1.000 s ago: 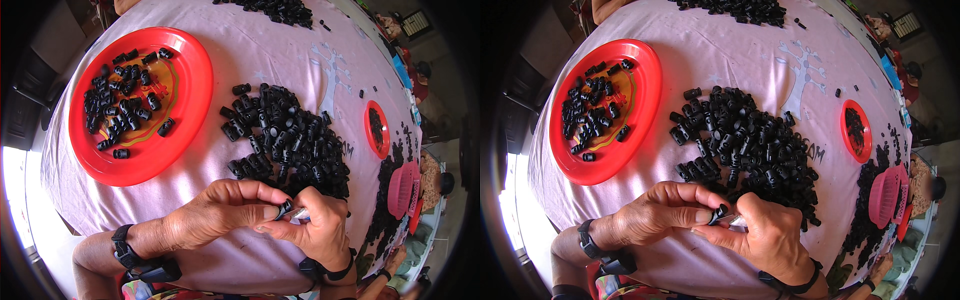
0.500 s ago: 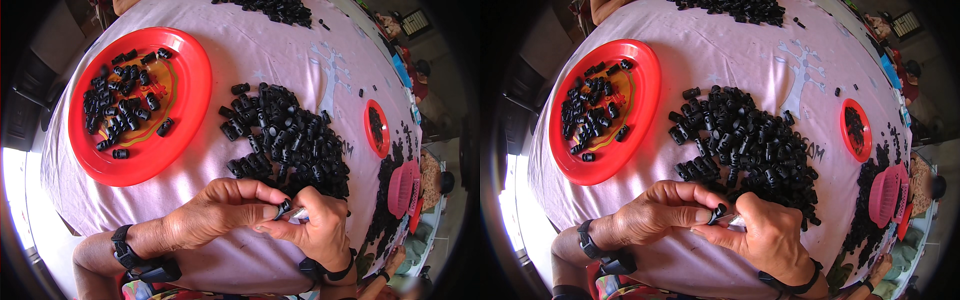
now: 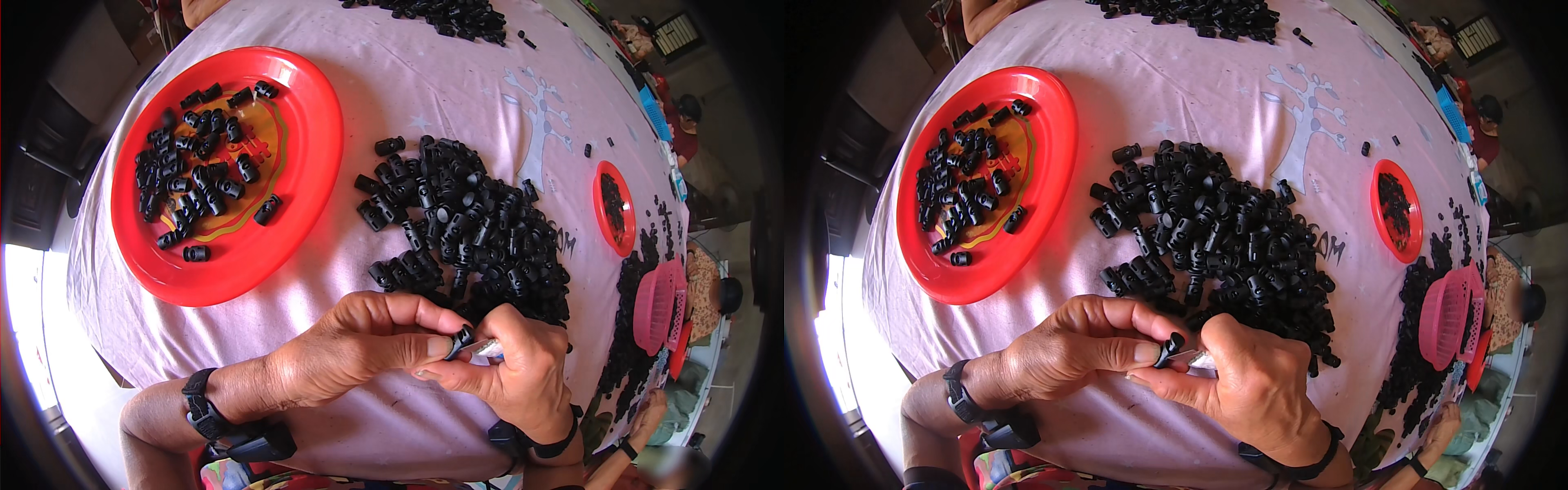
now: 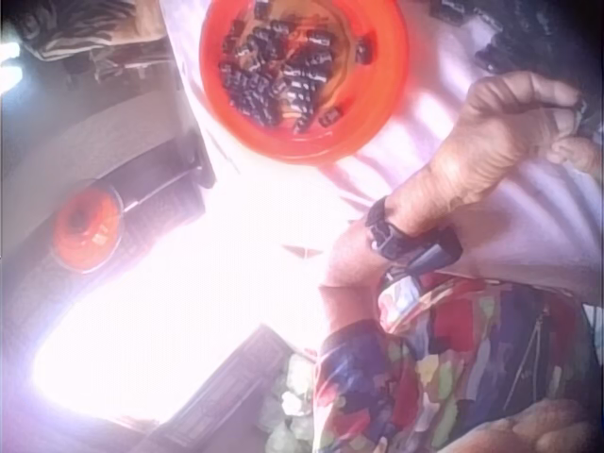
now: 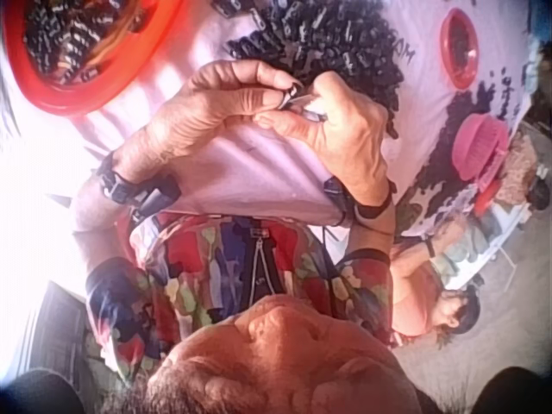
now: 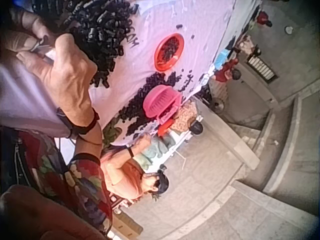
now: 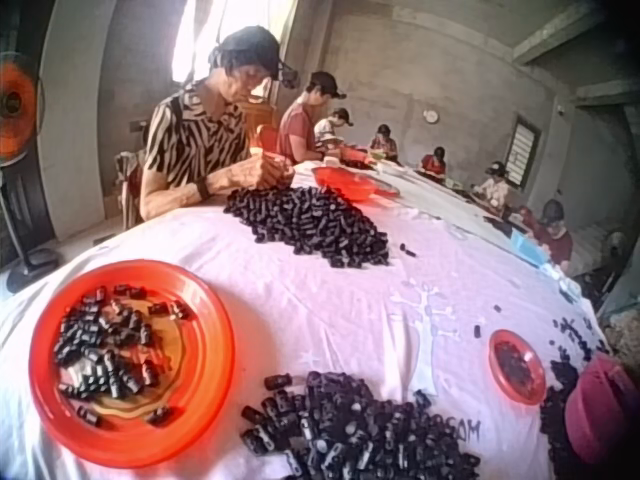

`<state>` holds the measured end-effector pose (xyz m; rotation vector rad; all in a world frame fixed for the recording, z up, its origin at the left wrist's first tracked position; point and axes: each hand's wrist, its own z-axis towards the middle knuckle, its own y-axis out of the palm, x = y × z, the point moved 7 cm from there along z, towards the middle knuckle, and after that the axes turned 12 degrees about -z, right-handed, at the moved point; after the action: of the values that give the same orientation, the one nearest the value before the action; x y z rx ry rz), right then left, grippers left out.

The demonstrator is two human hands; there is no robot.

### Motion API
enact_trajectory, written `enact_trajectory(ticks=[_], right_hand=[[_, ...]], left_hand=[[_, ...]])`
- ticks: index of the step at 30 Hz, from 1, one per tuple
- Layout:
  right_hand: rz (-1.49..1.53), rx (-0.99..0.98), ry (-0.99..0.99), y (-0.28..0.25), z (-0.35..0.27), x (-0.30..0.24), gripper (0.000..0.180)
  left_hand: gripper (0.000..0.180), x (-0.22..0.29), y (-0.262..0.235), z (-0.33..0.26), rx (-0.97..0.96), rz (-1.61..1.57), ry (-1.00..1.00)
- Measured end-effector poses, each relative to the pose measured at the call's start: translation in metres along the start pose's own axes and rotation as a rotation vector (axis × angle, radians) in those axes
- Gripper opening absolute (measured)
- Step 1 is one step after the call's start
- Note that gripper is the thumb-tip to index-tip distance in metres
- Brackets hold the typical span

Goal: Manually assembling black plastic cord locks by inserting the inner component into the housing.

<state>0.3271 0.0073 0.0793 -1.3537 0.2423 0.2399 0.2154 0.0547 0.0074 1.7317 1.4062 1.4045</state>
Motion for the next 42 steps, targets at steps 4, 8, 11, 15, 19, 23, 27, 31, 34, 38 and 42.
enact_trajectory(ticks=[4, 8, 11, 15, 19, 23, 27, 31, 34, 38, 42], right_hand=[[-0.026, 0.007, -0.007, -0.0009, 0.0001, 0.0002, 0.055], [-0.015, 0.027, -0.024, -0.0018, 0.0015, -0.002, 0.055], [-0.018, 0.027, -0.02, -0.002, 0.0013, -0.0015, 0.055], [-0.03, 0.016, -0.019, -0.0017, 0.0005, -0.0013, 0.055], [-0.036, 0.007, -0.018, -0.002, 0.0016, -0.0018, 0.054], [-0.04, 0.009, -0.028, -0.002, 0.0013, -0.0032, 0.054], [-0.03, 0.008, -0.019, -0.0026, 0.0019, -0.0026, 0.053], [-0.025, -0.074, 0.034, -0.0013, 0.0009, -0.0024, 0.058], [-0.035, -0.079, 0.018, -0.0015, 0.0021, -0.0038, 0.058], [-0.065, -0.082, -0.024, -0.001, 0.0011, -0.006, 0.057], [-0.03, -0.008, -0.016, -0.0033, 0.0014, -0.004, 0.055]], left_hand=[[0.024, -0.0013, -0.001, 0.0015, -0.021, -0.009, 0.01], [0.024, -0.0012, -0.0008, 0.0009, -0.019, -0.024, 0.007], [0.024, -0.0007, -0.0004, 0.0008, -0.009, -0.027, -0.004], [0.024, -0.0003, 0.0004, -0.0004, -0.003, -0.033, -0.006], [0.024, -0.0008, -0.0005, 0.0014, -0.011, -0.012, -0.001], [0.023, -0.0013, -0.0005, 0.0018, -0.02, -0.01, 0.007], [0.022, -0.0018, -0.0014, 0.0025, -0.01, 0.001, 0.002], [0.022, -0.0014, 0.0, 0.0016, -0.006, 0.001, 0.004], [0.023, -0.0009, -0.0004, 0.0019, -0.035, 0.021, 0.045], [0.021, -0.0028, -0.0019, 0.0023, -0.013, -0.018, -0.004], [0.021, -0.0027, -0.0012, 0.0007, -0.025, -0.015, 0.009]])
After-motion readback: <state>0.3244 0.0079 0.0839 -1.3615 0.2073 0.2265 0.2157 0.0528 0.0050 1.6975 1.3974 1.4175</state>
